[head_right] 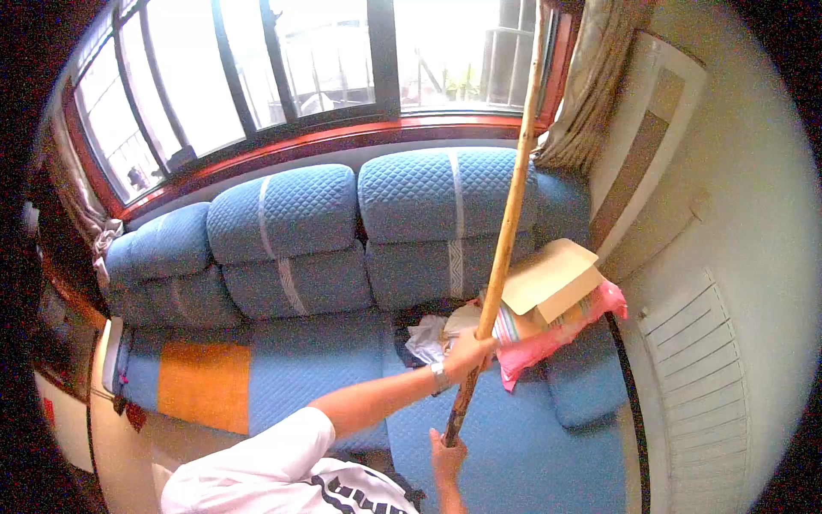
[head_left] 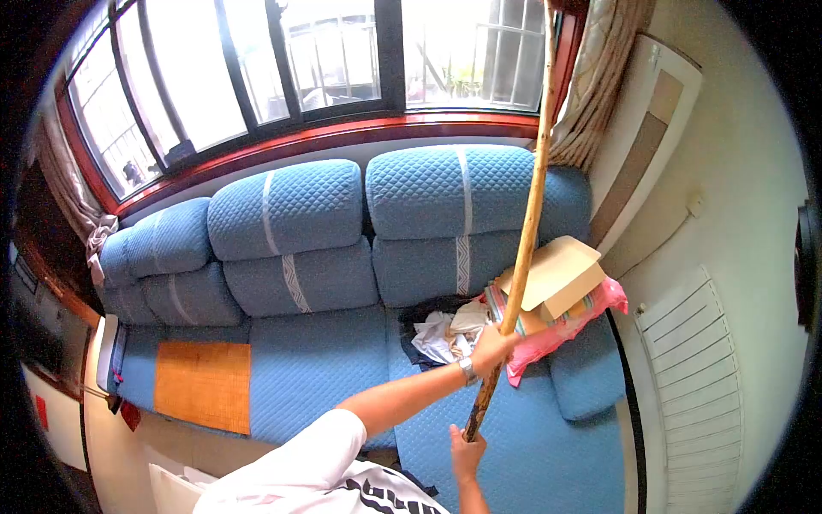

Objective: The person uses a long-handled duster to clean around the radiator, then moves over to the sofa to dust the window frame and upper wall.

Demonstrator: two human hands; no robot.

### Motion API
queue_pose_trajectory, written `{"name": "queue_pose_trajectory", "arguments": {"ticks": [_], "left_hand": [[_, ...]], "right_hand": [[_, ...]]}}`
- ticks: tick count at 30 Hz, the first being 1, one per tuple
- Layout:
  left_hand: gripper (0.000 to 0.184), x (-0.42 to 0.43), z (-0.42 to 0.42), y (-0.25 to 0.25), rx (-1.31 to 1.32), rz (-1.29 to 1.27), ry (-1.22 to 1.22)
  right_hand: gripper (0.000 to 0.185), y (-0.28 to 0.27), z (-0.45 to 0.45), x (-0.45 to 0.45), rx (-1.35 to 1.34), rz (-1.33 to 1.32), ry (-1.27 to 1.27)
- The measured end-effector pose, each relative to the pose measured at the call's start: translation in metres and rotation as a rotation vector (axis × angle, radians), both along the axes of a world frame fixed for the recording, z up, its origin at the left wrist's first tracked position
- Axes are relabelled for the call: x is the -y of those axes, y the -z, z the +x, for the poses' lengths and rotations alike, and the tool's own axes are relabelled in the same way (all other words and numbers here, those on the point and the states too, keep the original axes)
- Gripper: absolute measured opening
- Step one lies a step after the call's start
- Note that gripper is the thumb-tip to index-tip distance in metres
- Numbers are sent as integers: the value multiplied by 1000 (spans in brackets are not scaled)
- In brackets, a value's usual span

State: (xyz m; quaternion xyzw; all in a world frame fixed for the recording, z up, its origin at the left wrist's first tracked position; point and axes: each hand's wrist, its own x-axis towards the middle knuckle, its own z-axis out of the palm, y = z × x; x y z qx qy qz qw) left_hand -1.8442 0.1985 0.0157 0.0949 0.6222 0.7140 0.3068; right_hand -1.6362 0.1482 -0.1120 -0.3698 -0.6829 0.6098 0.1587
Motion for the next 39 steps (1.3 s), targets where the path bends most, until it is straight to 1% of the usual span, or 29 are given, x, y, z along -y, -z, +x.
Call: {"name": "queue_pose_trajectory", "arguments": {"ticks": [1, 3, 4, 6, 7, 9, 11, 13, 17, 18, 20, 22, 23, 26, 28, 29, 31, 33, 35, 37, 39], "left_hand": [[13, -1, -5, -20, 89, 68, 30], [13, -12, -8, -25, 65, -16, -53], [13, -13, -7, -23, 62, -15, -42], [12, -7, -2, -18, 45, -49, 7], [12, -3, 1, -18, 42, -40, 16], [11, 7, 8, -18, 48, -65, -11], [10, 8, 3, -12, 61, -22, -13], [11, 11, -2, -11, 68, -96, -1], [11, 4, -19, -30, -19, -2, -21], [10, -2, -27, -32, 0, 34, -20], [11, -3, -35, -57, -25, 30, -6], [12, -8, -45, -81, -49, 48, 0], [12, -12, -50, -87, -48, 55, 2], [13, -25, -66, -102, -68, 215, 57], [13, -34, -75, -110, -101, 220, 55], [13, -39, -79, -114, -133, 220, 53], [13, -45, -84, -128, -134, 274, 74], [9, -47, -89, -146, -62, 326, 61], [11, -51, -95, -159, -85, 319, 94], [11, -56, -99, -168, -48, 346, 94], [11, -60, -101, -177, -62, 312, 79]], "right_hand": [[33, -4, -1, 0, 0, 0, 12], [34, -14, 0, 2, -5, -11, 75], [34, -16, 1, 4, -8, -9, 86], [35, -18, 4, 5, 41, 134, 57], [35, -15, 6, 9, 39, 144, 66], [37, 2, 11, 19, 123, 181, 98], [36, 5, 9, 21, 122, 185, 89], [37, 2, 5, 23, 116, 150, 80], [35, -16, -15, 16, 80, 159, 94], [34, -15, -21, 10, 35, 169, 66], [33, -26, -30, 0, -9, 184, 40], [32, -45, -45, -11, -52, 275, 16], [32, -51, -51, -15, -51, 282, 18], [33, -65, -69, -31, -68, 253, 51], [39, -72, -77, -43, -180, 283, -2], [39, -71, -80, -48, -189, 292, 4], [39, -76, -93, -59, -226, 299, 8], [39, -92, -102, -66, -262, 356, 13], [39, -107, -105, -69, -285, 398, 17], [32, -116, -106, -73, -245, 365, -17], [32, -124, -107, -74, -244, 345, -19]]}}
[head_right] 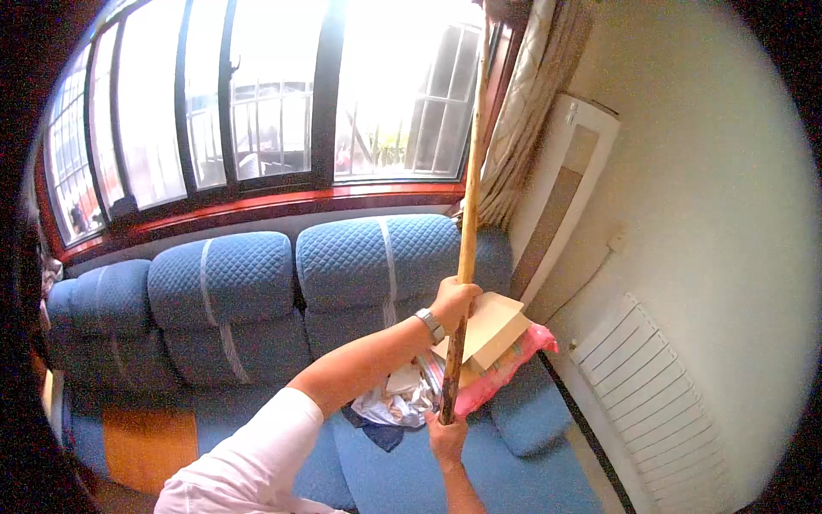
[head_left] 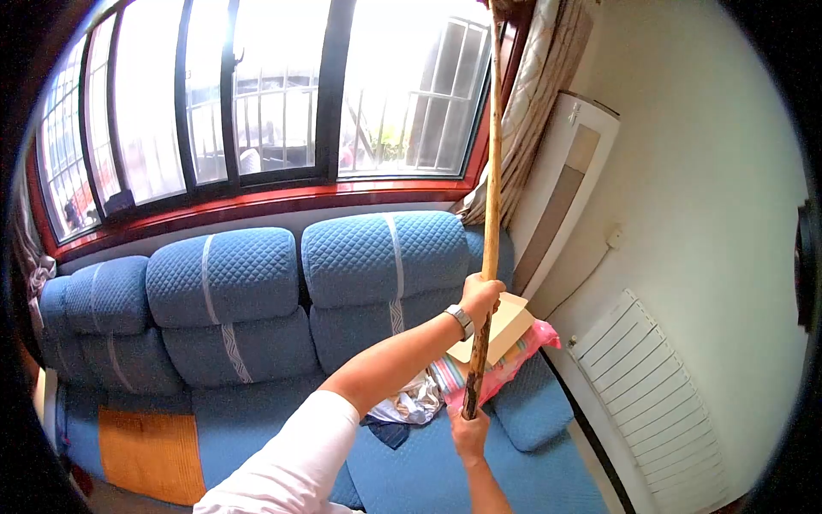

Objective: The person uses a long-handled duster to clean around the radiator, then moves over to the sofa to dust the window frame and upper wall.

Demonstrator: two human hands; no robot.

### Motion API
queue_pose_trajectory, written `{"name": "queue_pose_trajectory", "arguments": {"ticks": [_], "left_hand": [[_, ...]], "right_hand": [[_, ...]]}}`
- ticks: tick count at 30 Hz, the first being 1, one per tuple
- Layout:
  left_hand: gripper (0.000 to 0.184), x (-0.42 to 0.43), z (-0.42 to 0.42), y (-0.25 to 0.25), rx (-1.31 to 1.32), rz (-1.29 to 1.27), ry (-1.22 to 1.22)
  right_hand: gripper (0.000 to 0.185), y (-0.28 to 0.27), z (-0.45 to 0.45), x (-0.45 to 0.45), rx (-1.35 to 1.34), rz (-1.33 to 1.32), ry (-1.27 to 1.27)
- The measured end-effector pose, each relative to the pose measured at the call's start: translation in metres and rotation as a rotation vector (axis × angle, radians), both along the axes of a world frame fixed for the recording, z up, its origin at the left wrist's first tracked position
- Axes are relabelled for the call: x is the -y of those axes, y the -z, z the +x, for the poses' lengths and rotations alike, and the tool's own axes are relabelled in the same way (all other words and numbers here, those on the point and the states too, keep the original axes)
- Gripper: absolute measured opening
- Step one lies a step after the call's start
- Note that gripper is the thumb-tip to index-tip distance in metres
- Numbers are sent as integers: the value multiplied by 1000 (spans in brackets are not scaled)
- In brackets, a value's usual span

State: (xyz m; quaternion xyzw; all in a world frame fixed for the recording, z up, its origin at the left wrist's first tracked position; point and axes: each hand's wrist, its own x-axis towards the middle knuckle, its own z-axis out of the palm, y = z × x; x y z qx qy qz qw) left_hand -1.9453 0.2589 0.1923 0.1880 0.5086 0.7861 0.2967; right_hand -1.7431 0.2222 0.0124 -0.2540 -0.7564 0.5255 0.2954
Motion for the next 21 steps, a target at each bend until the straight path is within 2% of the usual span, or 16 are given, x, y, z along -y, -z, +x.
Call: {"name": "queue_pose_trajectory", "arguments": {"ticks": [7, 8, 10, 13, 18, 20, 21], "left_hand": [[14, 3, 7, -21, -2, -44, -38], [14, 3, 8, -19, -8, -46, -37], [14, 2, 12, -14, 4, -8, -27], [12, 12, 24, -6, -5, -25, 22], [11, 31, 28, -16, -68, -30, 17], [11, 29, 18, -37, -84, 79, 17], [12, 28, 13, -47, -145, 95, 10]], "right_hand": [[34, -26, -3, 6, -96, 36, 18], [34, -19, -2, 3, -102, 35, 19], [24, 4, 1, -8, 54, 63, 87], [28, 7, 14, 0, -90, 206, 86], [25, -8, 11, 14, -103, 137, 95], [24, -5, -3, 2, -125, 144, 103], [22, -2, -12, -7, -177, -2, 61]]}}
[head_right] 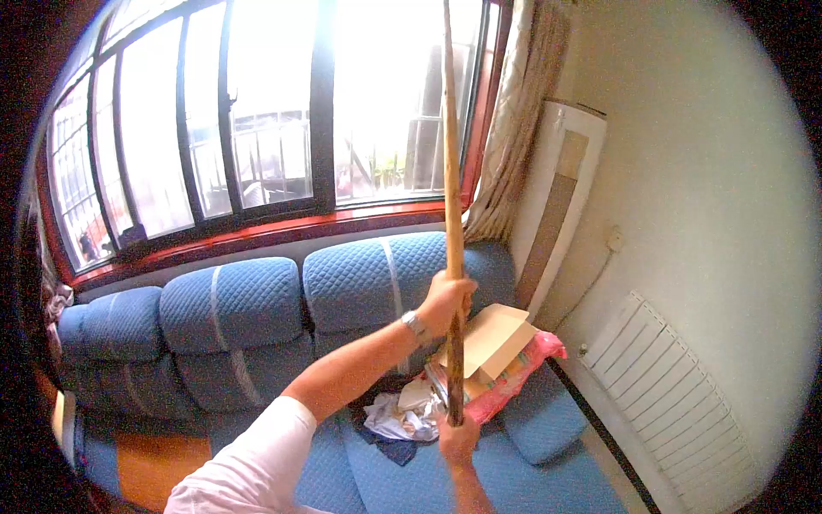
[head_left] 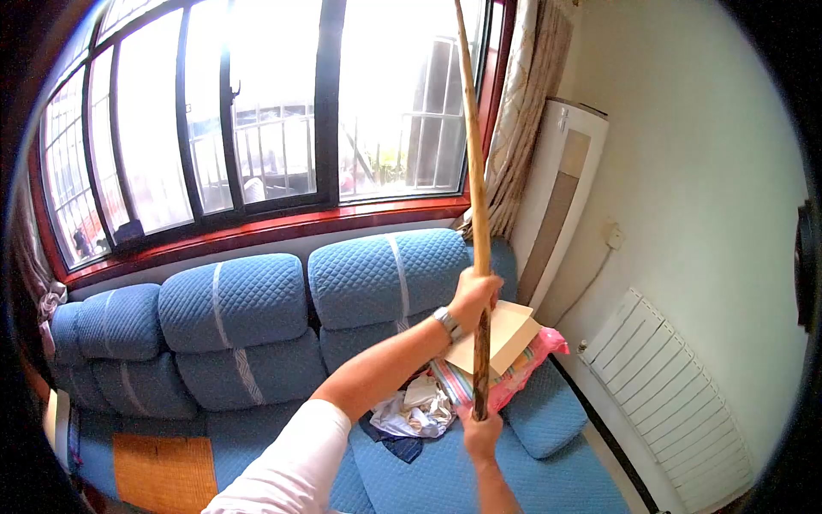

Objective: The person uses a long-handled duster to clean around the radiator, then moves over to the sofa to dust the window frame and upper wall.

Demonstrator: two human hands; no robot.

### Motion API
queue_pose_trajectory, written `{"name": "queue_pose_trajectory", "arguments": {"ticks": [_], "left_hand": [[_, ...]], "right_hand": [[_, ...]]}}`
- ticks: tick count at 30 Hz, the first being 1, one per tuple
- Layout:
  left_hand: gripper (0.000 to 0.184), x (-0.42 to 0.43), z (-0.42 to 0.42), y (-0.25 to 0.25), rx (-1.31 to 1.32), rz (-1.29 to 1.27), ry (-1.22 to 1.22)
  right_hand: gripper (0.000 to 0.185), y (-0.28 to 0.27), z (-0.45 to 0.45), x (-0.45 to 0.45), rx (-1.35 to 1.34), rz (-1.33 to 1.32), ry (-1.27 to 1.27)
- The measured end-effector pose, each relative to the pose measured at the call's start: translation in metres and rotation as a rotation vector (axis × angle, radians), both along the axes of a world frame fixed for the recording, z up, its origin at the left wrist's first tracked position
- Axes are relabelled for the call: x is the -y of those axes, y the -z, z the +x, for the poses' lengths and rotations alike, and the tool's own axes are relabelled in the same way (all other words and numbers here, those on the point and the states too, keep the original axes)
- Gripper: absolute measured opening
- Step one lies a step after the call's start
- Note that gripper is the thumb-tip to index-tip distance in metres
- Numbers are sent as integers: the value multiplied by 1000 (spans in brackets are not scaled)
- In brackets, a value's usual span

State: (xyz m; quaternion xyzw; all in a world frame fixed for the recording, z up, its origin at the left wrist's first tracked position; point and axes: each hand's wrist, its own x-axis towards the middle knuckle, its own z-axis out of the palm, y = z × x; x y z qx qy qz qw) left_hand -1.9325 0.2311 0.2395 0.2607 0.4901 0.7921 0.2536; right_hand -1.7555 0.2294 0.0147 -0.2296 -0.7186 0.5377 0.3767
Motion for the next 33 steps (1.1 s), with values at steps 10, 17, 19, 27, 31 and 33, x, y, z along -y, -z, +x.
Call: {"name": "queue_pose_trajectory", "arguments": {"ticks": [10, 17, 19, 27, 31, 33], "left_hand": [[31, -7, -62, -31, -592, -370, -214], [37, 66, -34, 49, -779, -359, -114], [31, 110, -27, 91, -805, -555, 54], [22, 334, 25, 251, -987, -994, -8], [24, 428, 51, 288, -790, -1240, -81], [21, 464, 66, 298, -702, -1320, -93]], "right_hand": [[14, -99, -33, -6, -63, 471, 90], [12, -89, -29, -35, -113, -169, -21], [14, -89, -21, -35, -155, -172, -70], [19, -57, -22, -34, -27, 1, -40], [22, -63, -26, 2, -87, 113, 71], [25, -75, -27, 32, -216, -114, 82]]}}
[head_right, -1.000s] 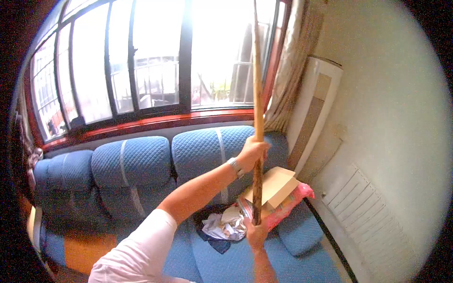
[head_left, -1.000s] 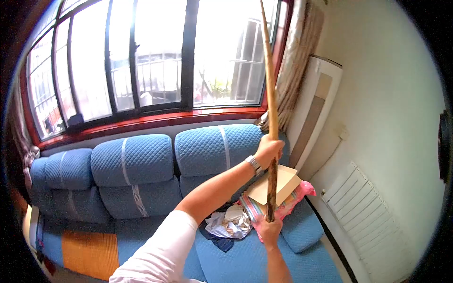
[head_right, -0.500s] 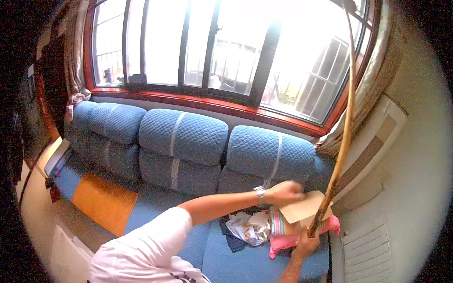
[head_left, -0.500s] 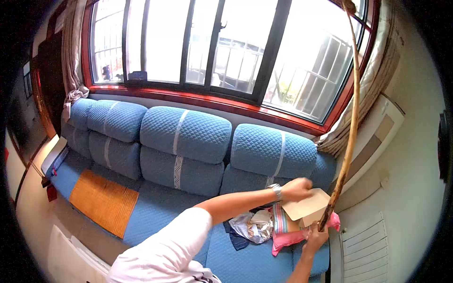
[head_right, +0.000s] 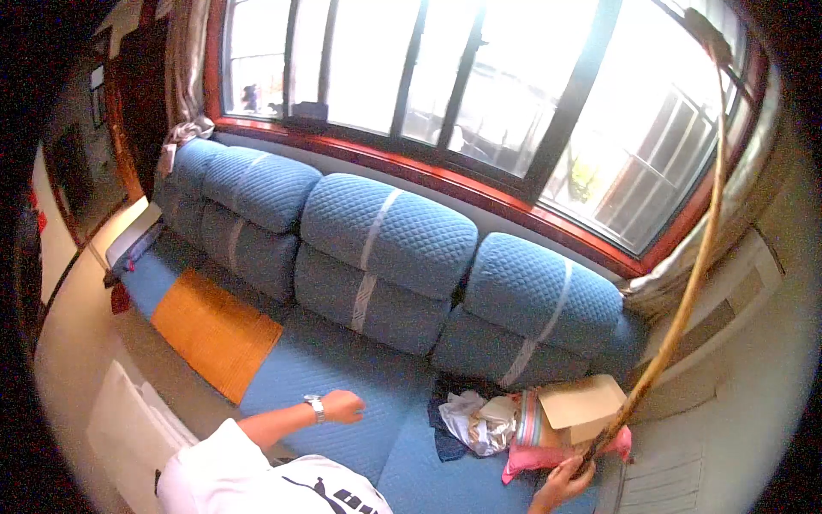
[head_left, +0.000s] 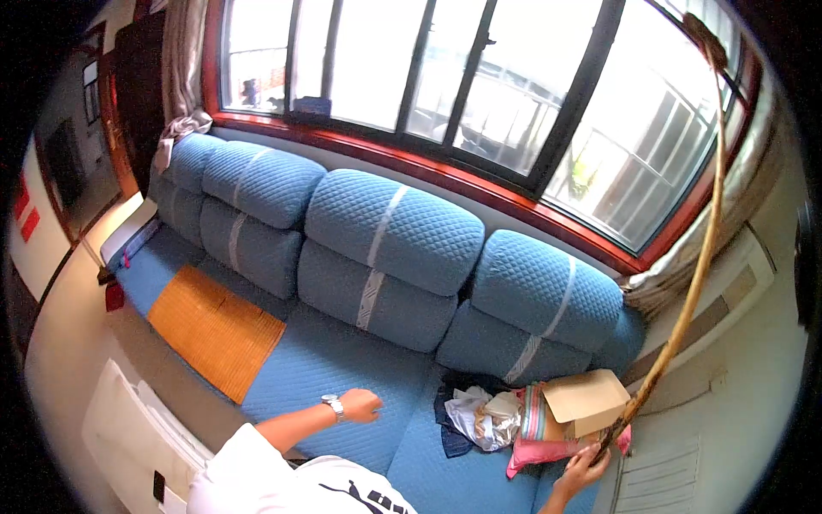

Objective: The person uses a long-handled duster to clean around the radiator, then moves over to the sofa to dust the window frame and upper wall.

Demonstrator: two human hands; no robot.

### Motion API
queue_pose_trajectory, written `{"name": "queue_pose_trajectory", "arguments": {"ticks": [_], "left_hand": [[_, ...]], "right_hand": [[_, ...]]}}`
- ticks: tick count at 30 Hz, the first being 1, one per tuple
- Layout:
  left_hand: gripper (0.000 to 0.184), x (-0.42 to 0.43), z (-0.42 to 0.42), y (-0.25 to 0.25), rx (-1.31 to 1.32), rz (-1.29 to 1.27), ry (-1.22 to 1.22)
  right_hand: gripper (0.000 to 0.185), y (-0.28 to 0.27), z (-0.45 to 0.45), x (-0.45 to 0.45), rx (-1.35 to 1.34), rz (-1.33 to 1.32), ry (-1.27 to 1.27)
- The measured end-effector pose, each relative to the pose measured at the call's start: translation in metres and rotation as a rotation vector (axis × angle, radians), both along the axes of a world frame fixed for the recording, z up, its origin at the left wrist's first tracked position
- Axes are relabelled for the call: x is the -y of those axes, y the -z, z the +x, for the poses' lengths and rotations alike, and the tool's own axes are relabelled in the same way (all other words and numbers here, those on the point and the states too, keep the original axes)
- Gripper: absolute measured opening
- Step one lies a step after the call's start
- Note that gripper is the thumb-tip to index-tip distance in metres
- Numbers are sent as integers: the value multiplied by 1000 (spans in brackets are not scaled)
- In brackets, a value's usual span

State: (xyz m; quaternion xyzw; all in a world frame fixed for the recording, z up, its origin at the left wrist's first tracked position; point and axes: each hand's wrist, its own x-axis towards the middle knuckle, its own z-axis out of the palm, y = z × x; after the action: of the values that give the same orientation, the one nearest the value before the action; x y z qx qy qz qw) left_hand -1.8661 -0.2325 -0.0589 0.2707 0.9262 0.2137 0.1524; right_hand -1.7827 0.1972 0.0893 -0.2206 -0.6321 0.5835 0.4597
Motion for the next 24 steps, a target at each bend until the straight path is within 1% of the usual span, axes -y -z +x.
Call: {"name": "queue_pose_trajectory", "arguments": {"ticks": [1, 2, 4, 5, 6, 8, 9, 10, 12, 14, 16, 17, 22, 24], "left_hand": [[18, 14, 6, 5, 47, -59, -53], [18, 24, 11, 13, 50, -53, -71], [18, 41, 17, 25, 94, -36, -90], [18, 44, 20, 18, 102, -29, -90], [18, 45, 21, 16, 107, -27, -104], [17, 43, 20, 16, 66, 29, -55], [18, 42, 19, 15, 9, 127, -24], [18, 39, 16, 13, 11, 127, -30], [19, 30, 10, 5, 7, 214, -5], [19, 27, 3, -14, 11, 210, 4], [19, 27, -3, -25, 14, 210, 20], [19, 27, -5, -27, 22, 206, 33], [19, 31, -6, -12, 37, 206, 33], [18, 32, -5, -10, 103, 189, -19]], "right_hand": [[28, -10, 0, 22, 17, 22, 48], [28, -11, -1, 28, 19, 27, 30], [33, -8, 1, 38, 110, 62, 6], [27, -41, -2, 76, -16, 88, -28], [26, -46, -2, 86, -15, 127, -50], [25, -47, -9, 98, -26, 141, -52], [23, -45, -12, 103, -37, 133, -35], [23, -42, -15, 105, -36, 133, -41], [21, -36, -19, 107, -18, 120, -36], [20, -40, -23, 115, -37, 123, -52], [24, -47, -23, 121, -13, 125, -36], [32, -52, -23, 125, -10, 118, -34], [39, -47, -19, 117, 6, 107, 33], [40, -43, -17, 108, 5, 142, 44]]}}
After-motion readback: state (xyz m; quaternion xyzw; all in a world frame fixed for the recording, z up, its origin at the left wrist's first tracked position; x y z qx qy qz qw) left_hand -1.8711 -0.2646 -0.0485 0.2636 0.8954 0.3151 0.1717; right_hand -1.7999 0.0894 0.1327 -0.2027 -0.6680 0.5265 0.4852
